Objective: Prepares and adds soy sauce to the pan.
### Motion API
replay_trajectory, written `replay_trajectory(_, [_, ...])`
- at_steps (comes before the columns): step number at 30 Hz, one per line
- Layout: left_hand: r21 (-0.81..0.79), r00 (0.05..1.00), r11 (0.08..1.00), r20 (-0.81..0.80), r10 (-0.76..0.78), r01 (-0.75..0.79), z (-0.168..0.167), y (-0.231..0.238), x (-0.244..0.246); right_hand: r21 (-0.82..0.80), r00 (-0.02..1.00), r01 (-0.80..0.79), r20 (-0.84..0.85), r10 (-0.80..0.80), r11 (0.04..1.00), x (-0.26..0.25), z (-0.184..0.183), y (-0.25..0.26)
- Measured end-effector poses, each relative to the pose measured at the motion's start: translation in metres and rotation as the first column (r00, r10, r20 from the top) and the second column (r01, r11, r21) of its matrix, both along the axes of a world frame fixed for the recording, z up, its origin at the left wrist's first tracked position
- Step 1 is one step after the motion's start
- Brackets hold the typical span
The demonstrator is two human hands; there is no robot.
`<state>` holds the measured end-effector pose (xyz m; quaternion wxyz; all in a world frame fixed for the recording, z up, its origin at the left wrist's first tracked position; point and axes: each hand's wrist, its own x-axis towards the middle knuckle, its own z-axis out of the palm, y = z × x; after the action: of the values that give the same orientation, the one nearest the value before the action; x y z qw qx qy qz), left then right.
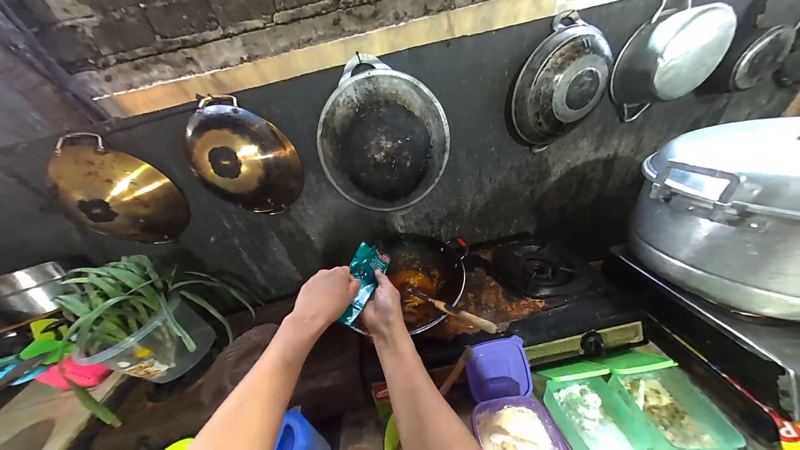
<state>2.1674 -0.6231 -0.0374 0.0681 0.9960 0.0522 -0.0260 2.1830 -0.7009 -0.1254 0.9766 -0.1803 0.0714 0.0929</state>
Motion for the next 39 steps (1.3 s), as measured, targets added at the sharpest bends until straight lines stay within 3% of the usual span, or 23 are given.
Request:
replay_trajectory(8, [0.097,0.997,0.993,-0.045,-0.07,0.074,0.003,-0.007,-0.002,-0.263,0.972,0.028,-0.218,-0.088,0.964,0.008,0.016,-0.001])
replay_trajectory(13, [0.187,0.994,0.976,-0.007,-0.11,0.11,0.005,-0.015,0.001,-0.13,0.952,0.072,-0.287,-0.108,0.989,0.015,0.029,-0.001])
replay_trajectory(17, [0.216,0.997,0.973,-0.013,-0.081,0.082,0.009,-0.017,0.008,-0.098,0.98,0.072,-0.181,-0.089,0.993,0.015,0.023,-0.002])
replay_trajectory(21, [0.246,0.999,0.968,-0.011,-0.041,0.043,0.015,-0.008,0.017,0.192,0.994,-0.098,0.06,0.088,0.976,0.016,0.002,0.007])
replay_trajectory(23, [0.259,0.998,0.964,-0.037,-0.055,0.063,0.013,-0.003,0.023,0.258,0.978,-0.206,0.081,0.191,0.944,0.014,-0.005,0.011])
replay_trajectory(27, [0.252,0.985,0.957,-0.132,-0.115,0.146,0.014,0.0,0.026,0.272,0.986,-0.143,-0.043,0.16,0.952,0.025,-0.007,0.005])
replay_trajectory(32, [0.265,0.986,0.952,-0.1,-0.13,0.152,0.02,-0.007,0.022,0.209,0.992,-0.02,-0.12,0.046,0.978,0.026,0.016,0.001])
replay_trajectory(35, [0.286,0.988,0.948,-0.104,-0.117,0.143,0.021,-0.017,0.02,0.136,0.995,-0.029,-0.095,0.042,0.99,0.021,0.017,-0.002])
replay_trajectory(39, [0.297,0.991,0.947,-0.097,-0.096,0.121,0.015,-0.021,0.019,0.227,0.999,0.006,-0.041,0.003,0.974,0.022,0.011,0.0])
